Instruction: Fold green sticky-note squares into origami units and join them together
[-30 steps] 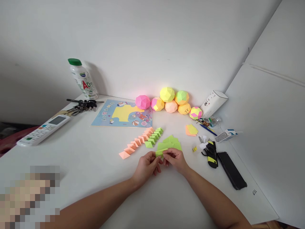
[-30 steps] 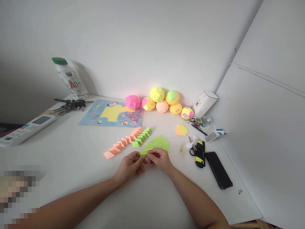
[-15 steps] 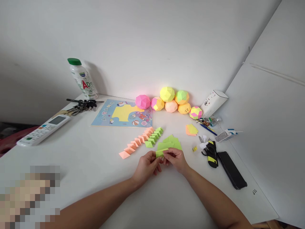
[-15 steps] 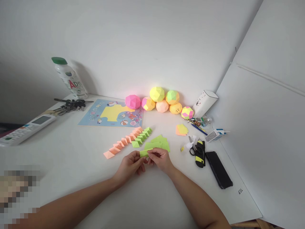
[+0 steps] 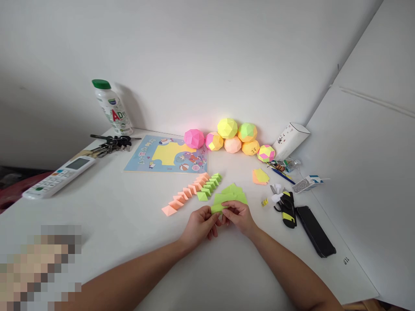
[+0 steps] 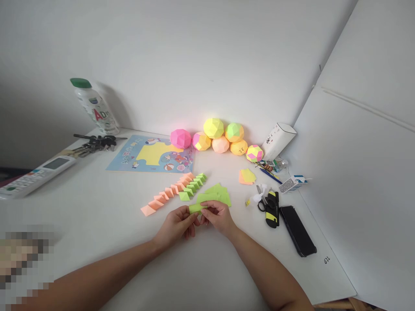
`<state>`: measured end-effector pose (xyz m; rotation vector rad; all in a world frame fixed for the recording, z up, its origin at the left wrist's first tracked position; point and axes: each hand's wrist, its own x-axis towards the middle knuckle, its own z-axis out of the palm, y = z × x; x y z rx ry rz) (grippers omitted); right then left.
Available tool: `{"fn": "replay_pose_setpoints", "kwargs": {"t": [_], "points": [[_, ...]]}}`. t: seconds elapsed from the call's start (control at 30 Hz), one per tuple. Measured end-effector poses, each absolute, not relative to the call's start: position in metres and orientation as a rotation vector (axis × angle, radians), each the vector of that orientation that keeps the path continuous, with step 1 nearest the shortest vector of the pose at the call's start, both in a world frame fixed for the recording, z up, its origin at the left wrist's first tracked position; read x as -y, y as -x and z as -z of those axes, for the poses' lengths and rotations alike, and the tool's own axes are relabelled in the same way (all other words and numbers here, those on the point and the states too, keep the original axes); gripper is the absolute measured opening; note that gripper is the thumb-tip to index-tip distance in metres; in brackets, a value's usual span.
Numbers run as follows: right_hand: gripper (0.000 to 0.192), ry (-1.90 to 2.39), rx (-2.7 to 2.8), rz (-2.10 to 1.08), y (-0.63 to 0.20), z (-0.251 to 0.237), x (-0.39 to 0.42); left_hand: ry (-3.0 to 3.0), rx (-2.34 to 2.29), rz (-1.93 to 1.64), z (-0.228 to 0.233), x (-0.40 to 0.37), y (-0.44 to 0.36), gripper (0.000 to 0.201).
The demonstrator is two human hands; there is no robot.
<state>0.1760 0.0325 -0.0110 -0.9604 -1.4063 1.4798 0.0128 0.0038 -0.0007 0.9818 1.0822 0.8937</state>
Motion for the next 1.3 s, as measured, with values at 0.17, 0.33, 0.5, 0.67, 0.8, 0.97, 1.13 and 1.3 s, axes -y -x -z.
{"fn": "replay_pose_setpoints", "kwargs": {"t": [0.17, 0.33, 0.5, 0.67, 0.8, 0.97, 1.13, 1.3], "points": [[0.047, 0.959, 1.349, -1.508, -0.1743, 0.0081, -0.0332, -0.948, -1.083, -0.915, -0.0032, -0.0034, -0.0121, 0.032], [0.023, 1.009, 1.429, -1.546, -0.1738, 0.0052, -0.0332, -0.926, -1.063, -0.938, -0.0022, -0.0042, -0.0115, 0.032], [0.026, 1.105, 1.491, -1.553, -0.1741, 0.0044, -0.0321, -0.915, -1.064, -0.937, -0.0005, -0.0049, -0.0120, 0.032], [0.029, 1.130, 1.426, -1.553, -0.1737, 0.0065, -0.0318, -0.931, -1.076, -0.930, -0.0015, -0.0039, -0.0121, 0.031], [0.030, 1.120, 1.434, -1.558, -0.1742, 0.0058, -0.0317, -0.947, -1.077, -0.904, -0.0029, -0.0030, -0.0115, 0.032], [0.028, 1.113, 1.453, -1.561, -0.1753, 0.0067, -0.0323, -0.974, -1.081, -0.863, -0.0039, -0.0028, -0.0106, 0.033], [0.020, 1.070, 1.497, -1.565, -0.1762, 0.0065, -0.0325, -1.005, -1.078, -0.860, -0.0039, -0.0021, -0.0104, 0.030], [0.010, 1.063, 1.538, -1.608, -0.1773, 0.0059, -0.0318, -1.056, -1.063, -0.847, -0.0019, -0.0005, -0.0104, 0.026]]}}
